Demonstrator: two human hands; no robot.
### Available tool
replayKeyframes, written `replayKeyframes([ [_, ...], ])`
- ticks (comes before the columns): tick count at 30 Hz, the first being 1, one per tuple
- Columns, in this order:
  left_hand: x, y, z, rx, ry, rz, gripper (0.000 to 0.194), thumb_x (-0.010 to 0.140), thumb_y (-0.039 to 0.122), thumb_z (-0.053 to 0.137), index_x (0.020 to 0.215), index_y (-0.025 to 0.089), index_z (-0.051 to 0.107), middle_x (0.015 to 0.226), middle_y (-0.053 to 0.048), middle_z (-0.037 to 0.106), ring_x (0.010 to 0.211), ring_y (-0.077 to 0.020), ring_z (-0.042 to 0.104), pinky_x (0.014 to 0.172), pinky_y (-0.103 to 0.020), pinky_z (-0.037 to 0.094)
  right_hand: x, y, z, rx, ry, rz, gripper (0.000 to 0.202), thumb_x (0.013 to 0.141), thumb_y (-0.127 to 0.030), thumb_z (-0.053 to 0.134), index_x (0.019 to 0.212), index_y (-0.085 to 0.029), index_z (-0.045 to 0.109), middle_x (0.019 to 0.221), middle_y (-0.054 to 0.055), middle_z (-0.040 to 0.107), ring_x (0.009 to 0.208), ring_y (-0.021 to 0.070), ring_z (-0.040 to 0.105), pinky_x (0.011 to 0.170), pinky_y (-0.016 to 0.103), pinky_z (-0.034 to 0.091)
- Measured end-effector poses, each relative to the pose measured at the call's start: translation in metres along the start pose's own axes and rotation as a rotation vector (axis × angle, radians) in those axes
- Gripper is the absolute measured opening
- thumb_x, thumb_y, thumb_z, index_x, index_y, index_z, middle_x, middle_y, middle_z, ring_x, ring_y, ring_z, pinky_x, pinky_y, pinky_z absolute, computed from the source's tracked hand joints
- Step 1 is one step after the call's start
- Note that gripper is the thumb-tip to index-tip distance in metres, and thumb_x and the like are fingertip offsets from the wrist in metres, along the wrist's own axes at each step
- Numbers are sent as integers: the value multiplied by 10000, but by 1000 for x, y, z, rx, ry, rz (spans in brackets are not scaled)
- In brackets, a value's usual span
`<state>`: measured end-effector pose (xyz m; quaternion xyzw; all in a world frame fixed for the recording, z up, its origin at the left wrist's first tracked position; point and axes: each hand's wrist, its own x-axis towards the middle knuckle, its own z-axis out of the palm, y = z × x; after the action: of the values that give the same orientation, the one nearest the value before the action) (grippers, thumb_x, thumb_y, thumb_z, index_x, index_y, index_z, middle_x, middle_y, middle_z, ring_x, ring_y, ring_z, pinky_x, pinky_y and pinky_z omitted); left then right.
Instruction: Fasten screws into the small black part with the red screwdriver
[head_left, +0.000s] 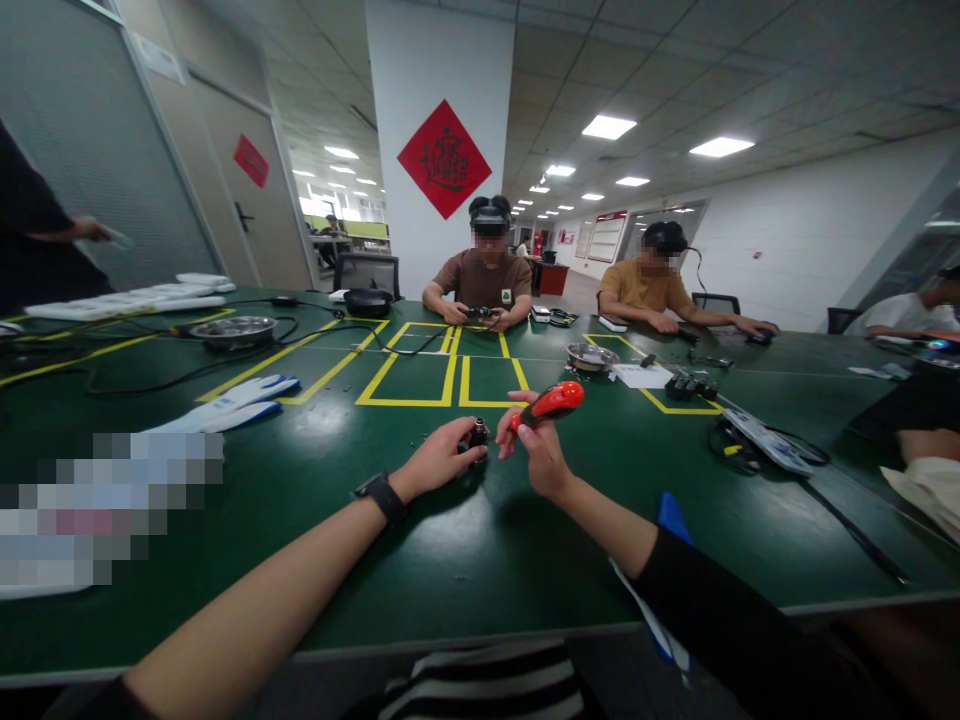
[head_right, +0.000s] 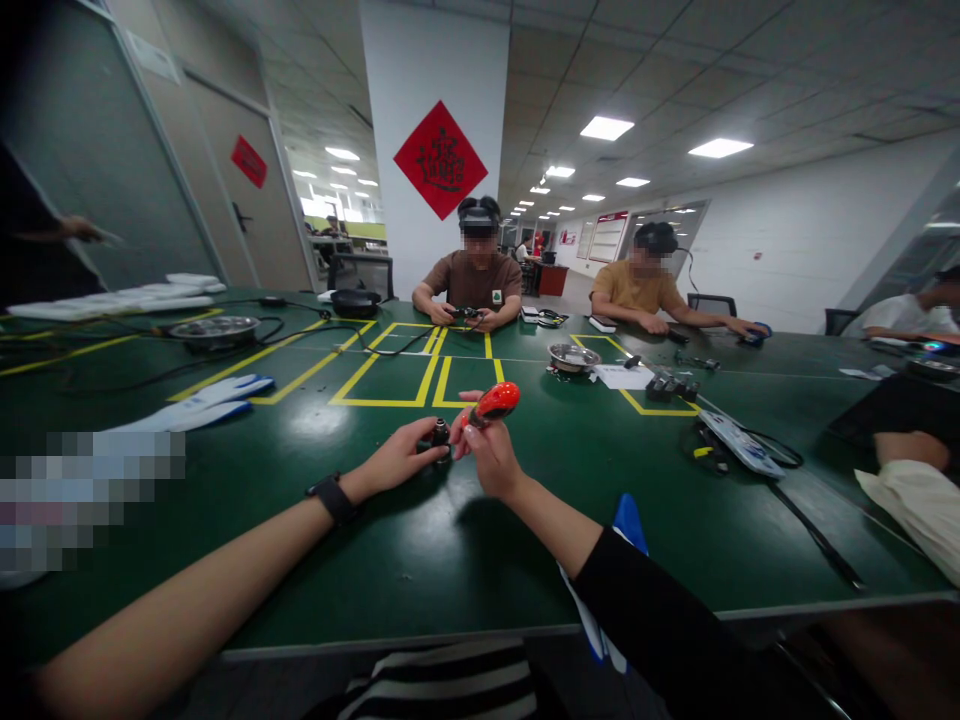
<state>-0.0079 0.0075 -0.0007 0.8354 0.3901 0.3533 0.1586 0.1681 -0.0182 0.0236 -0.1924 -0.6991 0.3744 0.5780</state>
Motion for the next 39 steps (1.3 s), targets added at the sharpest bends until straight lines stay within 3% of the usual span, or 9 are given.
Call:
replayKeyframes([
  [9,-1,-3,3,49,2,17,153,794,314,519,838,168,505,787,-9,528,694,-146,465,634,-259,373,2,4,1,-26,18,50,266,849,-316,485,1089,-216,428,791,2,614,564,95,569,609,260,484],
  [39,-1,-1,1,25,-14,22,177,770,326,550,838,169,505,785,-2,519,695,-142,455,633,-250,365,2,8,1,51,98,-6,200,869,-284,465,1053,-218,425,755,-12,597,538,87,540,550,241,444],
])
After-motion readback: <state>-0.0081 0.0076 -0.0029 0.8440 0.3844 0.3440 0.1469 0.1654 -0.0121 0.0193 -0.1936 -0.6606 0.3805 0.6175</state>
